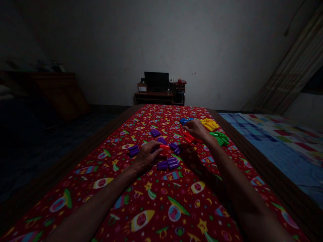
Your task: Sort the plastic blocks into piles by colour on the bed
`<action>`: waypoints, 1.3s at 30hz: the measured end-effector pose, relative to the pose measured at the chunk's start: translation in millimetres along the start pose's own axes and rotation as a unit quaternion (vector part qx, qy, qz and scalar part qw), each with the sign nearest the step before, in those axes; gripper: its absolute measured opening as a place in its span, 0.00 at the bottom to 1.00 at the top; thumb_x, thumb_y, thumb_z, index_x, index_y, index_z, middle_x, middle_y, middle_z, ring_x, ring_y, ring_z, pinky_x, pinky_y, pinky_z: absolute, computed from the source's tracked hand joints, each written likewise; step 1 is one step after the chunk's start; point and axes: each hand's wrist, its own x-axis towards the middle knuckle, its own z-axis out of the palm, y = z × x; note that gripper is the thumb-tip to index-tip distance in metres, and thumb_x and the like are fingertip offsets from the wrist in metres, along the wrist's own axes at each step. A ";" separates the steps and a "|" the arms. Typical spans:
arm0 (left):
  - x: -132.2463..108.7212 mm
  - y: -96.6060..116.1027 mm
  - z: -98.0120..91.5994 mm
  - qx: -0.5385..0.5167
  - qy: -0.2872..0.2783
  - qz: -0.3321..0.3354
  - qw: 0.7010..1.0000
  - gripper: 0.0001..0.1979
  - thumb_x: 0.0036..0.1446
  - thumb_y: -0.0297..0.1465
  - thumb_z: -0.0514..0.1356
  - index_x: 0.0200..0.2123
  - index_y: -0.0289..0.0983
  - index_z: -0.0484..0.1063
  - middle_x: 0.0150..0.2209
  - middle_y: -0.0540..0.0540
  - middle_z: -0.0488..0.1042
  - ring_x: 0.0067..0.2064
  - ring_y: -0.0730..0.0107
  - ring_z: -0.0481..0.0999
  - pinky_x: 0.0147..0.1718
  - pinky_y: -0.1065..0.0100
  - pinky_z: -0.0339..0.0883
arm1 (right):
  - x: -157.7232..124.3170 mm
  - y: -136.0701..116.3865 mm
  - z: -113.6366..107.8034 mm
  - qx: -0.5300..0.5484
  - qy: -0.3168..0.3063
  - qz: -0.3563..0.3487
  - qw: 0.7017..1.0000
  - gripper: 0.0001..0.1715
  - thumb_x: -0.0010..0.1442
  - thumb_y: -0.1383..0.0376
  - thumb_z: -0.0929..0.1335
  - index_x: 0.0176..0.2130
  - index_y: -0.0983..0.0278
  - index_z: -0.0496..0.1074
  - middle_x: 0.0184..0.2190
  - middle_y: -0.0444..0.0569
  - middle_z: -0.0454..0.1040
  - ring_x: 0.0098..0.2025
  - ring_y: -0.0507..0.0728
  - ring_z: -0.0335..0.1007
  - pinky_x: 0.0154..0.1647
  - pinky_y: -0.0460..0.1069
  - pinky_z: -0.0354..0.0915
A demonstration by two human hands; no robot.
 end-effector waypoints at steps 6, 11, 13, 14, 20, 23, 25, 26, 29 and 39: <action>2.0 -6.0 -0.3 0.020 0.044 -0.013 0.999 0.09 0.58 0.37 0.58 0.37 0.38 0.72 0.39 0.45 0.77 0.40 0.64 0.76 0.42 0.63 0.71 | -15.3 -66.5 35.8 0.082 -0.114 -0.193 0.971 0.14 0.62 0.63 0.64 0.39 0.65 0.78 0.28 0.48 0.76 0.27 0.49 0.65 0.27 0.44 0.49; 2.1 -4.2 0.1 0.003 0.044 -0.031 0.999 0.12 0.60 0.36 0.55 0.45 0.39 0.72 0.43 0.45 0.76 0.44 0.64 0.76 0.45 0.61 0.70 | -7.8 -52.1 50.2 0.008 -0.057 -0.161 0.985 0.14 0.62 0.65 0.63 0.37 0.65 0.77 0.29 0.50 0.76 0.28 0.51 0.65 0.27 0.46 0.48; 1.7 -1.1 -0.5 0.004 0.041 -0.032 0.999 0.14 0.62 0.35 0.52 0.47 0.40 0.71 0.44 0.45 0.76 0.44 0.64 0.76 0.46 0.61 0.70 | -1.8 -36.5 48.1 -0.035 -0.031 -0.117 0.992 0.17 0.63 0.65 0.61 0.36 0.66 0.77 0.29 0.51 0.76 0.29 0.51 0.65 0.28 0.46 0.48; 1.4 0.2 -0.8 0.008 0.037 -0.029 0.999 0.14 0.62 0.34 0.52 0.47 0.39 0.71 0.44 0.44 0.76 0.44 0.64 0.76 0.46 0.61 0.70 | 0.7 -28.5 47.0 -0.057 -0.014 -0.085 0.995 0.18 0.64 0.65 0.60 0.37 0.66 0.77 0.30 0.52 0.76 0.29 0.52 0.66 0.28 0.46 0.48; -0.3 0.4 -0.3 0.025 0.013 0.009 1.000 0.13 0.61 0.30 0.51 0.46 0.37 0.71 0.42 0.43 0.76 0.45 0.64 0.76 0.47 0.61 0.69 | 1.9 8.5 55.0 -0.154 0.016 0.055 0.986 0.20 0.63 0.68 0.57 0.40 0.68 0.76 0.35 0.57 0.76 0.35 0.56 0.67 0.31 0.48 0.51; -0.7 0.4 0.6 0.024 0.010 0.017 1.000 0.13 0.60 0.28 0.50 0.45 0.37 0.71 0.41 0.44 0.76 0.44 0.64 0.76 0.46 0.61 0.69 | -0.6 17.6 62.0 -0.161 0.012 0.080 0.984 0.20 0.63 0.69 0.57 0.41 0.68 0.76 0.37 0.59 0.76 0.39 0.59 0.67 0.34 0.49 0.54; -0.7 1.0 0.5 0.029 0.009 0.021 0.999 0.14 0.60 0.26 0.50 0.45 0.37 0.71 0.41 0.44 0.76 0.44 0.64 0.76 0.46 0.62 0.69 | -1.0 20.1 63.1 -0.153 0.012 0.086 0.984 0.20 0.63 0.69 0.57 0.41 0.68 0.76 0.38 0.59 0.75 0.40 0.59 0.67 0.35 0.49 0.54; -0.8 1.3 0.2 0.032 0.008 0.024 0.999 0.14 0.59 0.25 0.50 0.44 0.37 0.72 0.41 0.44 0.76 0.44 0.64 0.76 0.46 0.62 0.69 | -0.7 20.1 62.4 -0.147 0.015 0.081 0.986 0.20 0.63 0.68 0.57 0.42 0.68 0.76 0.38 0.59 0.75 0.40 0.60 0.67 0.35 0.49 0.54; -1.2 2.0 -0.6 0.038 0.002 0.037 0.999 0.15 0.57 0.24 0.50 0.44 0.37 0.72 0.41 0.44 0.76 0.44 0.64 0.76 0.46 0.62 0.69 | 1.2 12.6 56.1 -0.138 0.041 0.052 0.988 0.20 0.64 0.67 0.57 0.42 0.67 0.76 0.39 0.58 0.75 0.41 0.59 0.66 0.34 0.49 0.54; 2.0 -17.1 0.9 0.107 0.054 -0.016 0.993 0.16 0.59 0.27 0.49 0.48 0.38 0.70 0.46 0.43 0.75 0.49 0.61 0.74 0.52 0.58 0.67 | -18.1 -59.0 43.6 -0.132 -0.104 -0.115 0.979 0.17 0.65 0.62 0.60 0.41 0.66 0.75 0.37 0.55 0.77 0.36 0.56 0.71 0.32 0.47 0.56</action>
